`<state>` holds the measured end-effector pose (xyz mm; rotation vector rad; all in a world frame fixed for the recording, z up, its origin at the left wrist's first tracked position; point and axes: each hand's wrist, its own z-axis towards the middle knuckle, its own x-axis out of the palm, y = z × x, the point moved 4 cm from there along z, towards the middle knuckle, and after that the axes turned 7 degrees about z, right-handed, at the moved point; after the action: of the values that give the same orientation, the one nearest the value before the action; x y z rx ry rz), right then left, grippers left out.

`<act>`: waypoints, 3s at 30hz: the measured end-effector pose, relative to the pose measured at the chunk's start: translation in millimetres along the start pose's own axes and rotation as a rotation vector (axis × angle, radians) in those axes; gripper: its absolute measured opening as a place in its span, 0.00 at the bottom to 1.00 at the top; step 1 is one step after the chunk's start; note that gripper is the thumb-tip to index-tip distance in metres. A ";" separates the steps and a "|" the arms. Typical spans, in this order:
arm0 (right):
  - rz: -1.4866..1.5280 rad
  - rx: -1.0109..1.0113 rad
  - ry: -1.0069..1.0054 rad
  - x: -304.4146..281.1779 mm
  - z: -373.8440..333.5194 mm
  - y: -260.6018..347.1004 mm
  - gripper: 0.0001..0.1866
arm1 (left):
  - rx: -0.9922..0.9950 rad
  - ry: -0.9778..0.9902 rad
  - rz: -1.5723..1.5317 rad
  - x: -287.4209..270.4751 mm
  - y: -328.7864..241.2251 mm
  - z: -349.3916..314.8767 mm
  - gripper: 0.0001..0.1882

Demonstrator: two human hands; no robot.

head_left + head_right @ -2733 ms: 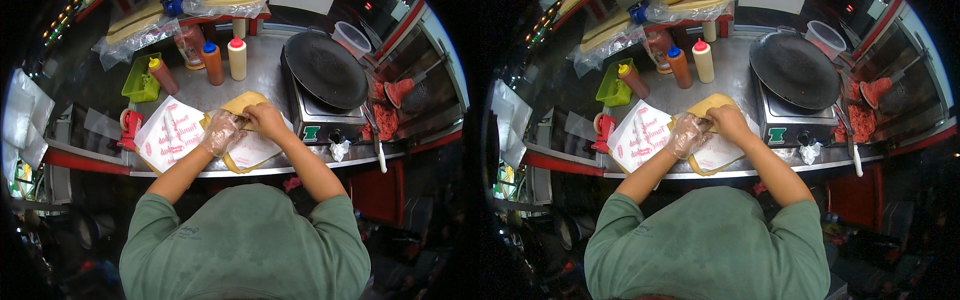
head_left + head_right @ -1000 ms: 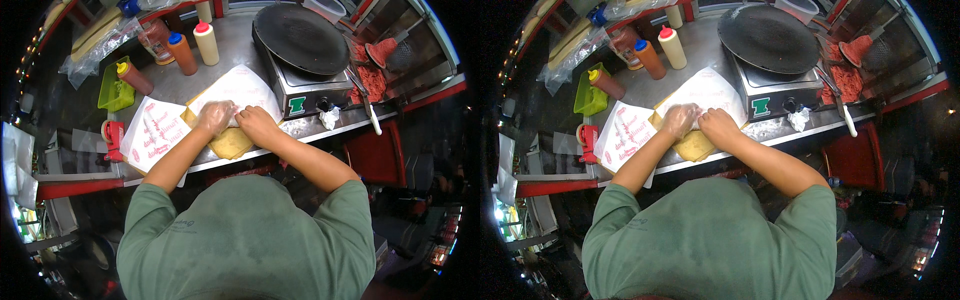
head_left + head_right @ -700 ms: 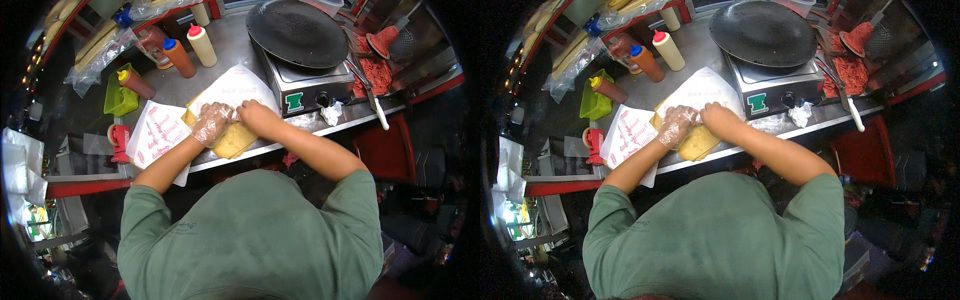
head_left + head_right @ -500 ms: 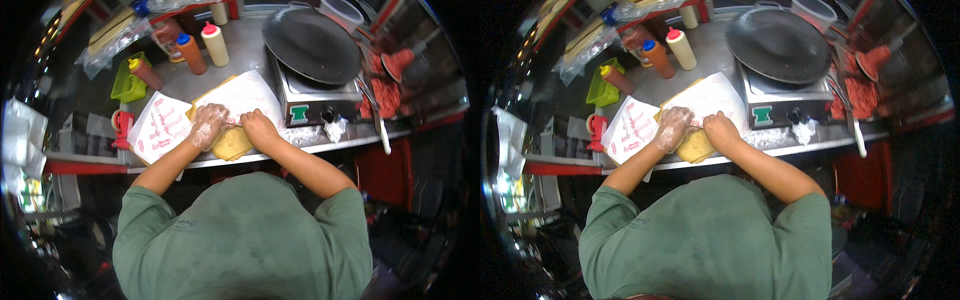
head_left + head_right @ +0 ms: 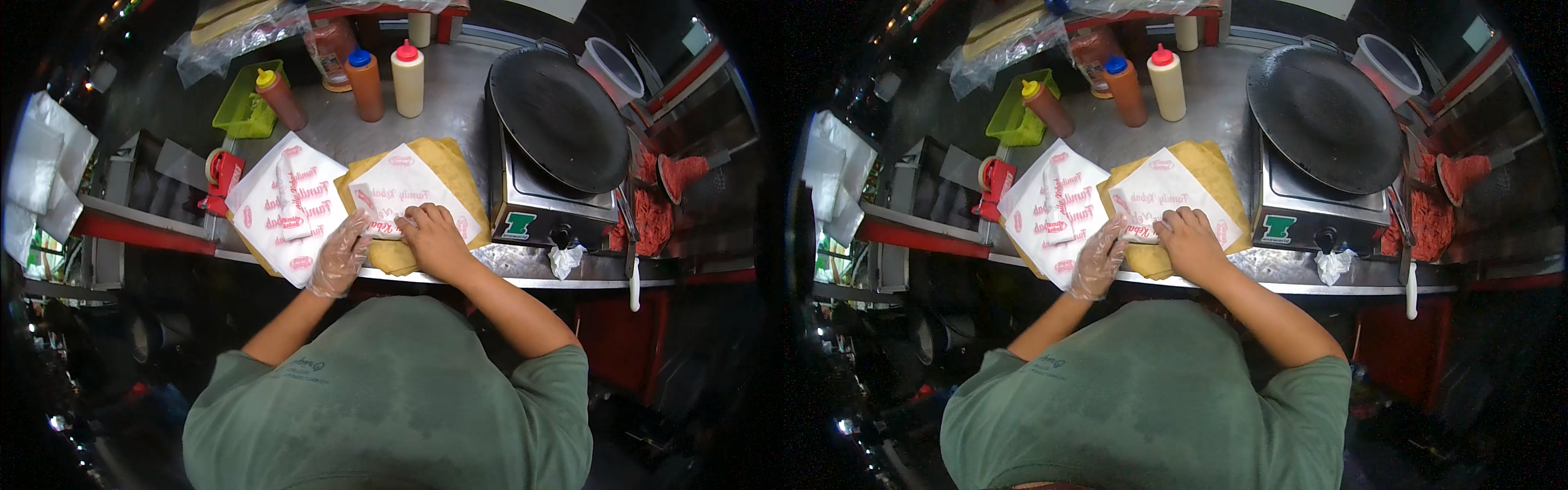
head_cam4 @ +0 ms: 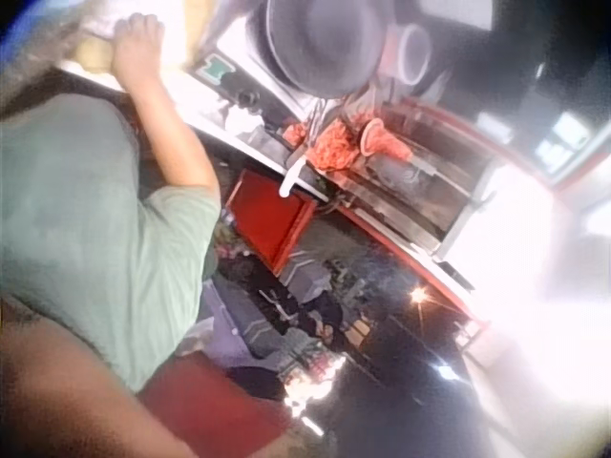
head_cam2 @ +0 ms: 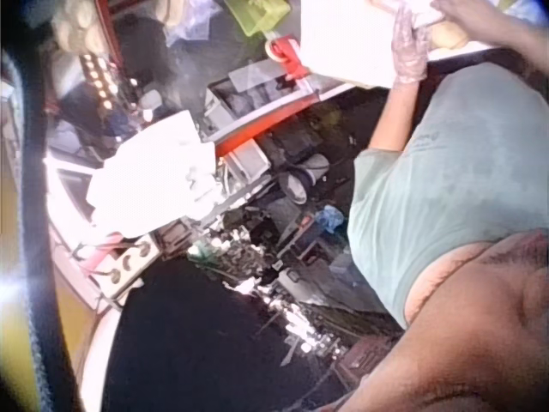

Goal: The person cooks shredded meat on a flat griddle, then assembles two tacos by placing lettuce, meat, and sauces onto tortillas. The tacos are wrapped in paper and placed on a tray. The person then prepares two additional tortillas with sauce and lettuce.

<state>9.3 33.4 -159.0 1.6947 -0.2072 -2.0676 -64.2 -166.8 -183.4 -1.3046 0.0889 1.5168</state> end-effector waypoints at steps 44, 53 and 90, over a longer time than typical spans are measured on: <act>0.007 -0.141 -0.221 -2.0 80.2 -56.6 0.11 | 0.215 0.038 0.270 34.2 35.9 99.7 0.18; 0.834 0.160 -0.276 39.4 156.1 34.0 0.18 | 0.027 -0.151 0.222 80.9 41.6 34.8 0.10; 1.099 0.866 -0.379 29.0 10.2 -38.5 0.21 | -0.413 0.379 -0.565 12.2 -6.5 54.3 0.28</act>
<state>-14.0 53.1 -197.6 1.0210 -1.8726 -1.3984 -93.0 -121.5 -167.4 -1.7525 -0.3430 0.8173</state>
